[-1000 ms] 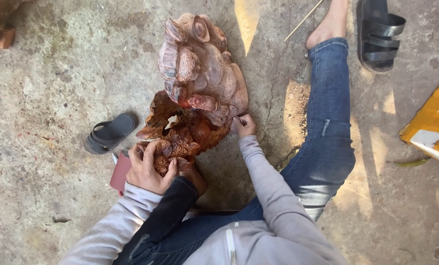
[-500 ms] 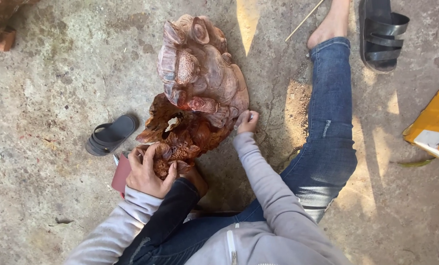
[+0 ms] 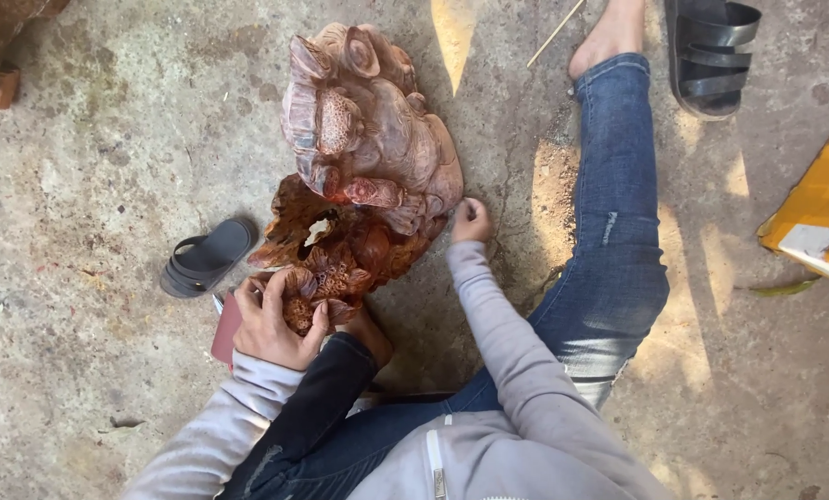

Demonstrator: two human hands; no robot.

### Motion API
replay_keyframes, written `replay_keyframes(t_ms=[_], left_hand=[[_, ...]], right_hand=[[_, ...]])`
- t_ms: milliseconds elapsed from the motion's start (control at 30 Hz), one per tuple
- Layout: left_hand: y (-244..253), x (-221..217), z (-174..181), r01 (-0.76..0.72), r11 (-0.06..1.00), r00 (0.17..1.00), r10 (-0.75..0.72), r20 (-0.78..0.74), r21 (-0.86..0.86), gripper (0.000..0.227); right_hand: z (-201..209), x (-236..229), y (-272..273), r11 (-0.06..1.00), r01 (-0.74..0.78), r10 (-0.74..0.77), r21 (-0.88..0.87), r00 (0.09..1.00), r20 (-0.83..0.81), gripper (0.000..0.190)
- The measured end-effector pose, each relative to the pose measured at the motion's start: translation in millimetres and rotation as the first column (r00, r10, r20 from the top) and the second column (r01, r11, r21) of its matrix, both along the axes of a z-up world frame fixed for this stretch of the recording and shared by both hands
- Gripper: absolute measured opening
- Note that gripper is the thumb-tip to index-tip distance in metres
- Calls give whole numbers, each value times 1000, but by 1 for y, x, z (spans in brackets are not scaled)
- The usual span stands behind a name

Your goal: Hand-sanding an intricate wooden sculpture to smooth the surface and reach into carved details using sandpaper and a small tool.

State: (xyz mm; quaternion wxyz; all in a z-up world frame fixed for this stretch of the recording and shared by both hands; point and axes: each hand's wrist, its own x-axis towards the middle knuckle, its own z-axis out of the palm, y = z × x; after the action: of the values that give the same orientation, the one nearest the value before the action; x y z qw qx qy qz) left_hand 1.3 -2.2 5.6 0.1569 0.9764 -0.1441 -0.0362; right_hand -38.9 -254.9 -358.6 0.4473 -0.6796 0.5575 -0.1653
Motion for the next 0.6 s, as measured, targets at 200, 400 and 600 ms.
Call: replay_keyframes(t_ms=[200, 400, 600], left_hand=[[1, 1, -5, -3, 1000, 1000, 4, 24, -16, 73], [3, -2, -8, -31, 1000, 999, 31, 15, 0, 74], [0, 1, -4, -15, 1000, 999, 14, 49, 14, 73]], right_hand=[[61, -8, 61, 982, -119, 105, 144, 989, 99, 40], [8, -10, 53, 966, -231, 239, 120, 969, -60, 47], [7, 1, 52, 974, -141, 159, 179, 984, -86, 49]])
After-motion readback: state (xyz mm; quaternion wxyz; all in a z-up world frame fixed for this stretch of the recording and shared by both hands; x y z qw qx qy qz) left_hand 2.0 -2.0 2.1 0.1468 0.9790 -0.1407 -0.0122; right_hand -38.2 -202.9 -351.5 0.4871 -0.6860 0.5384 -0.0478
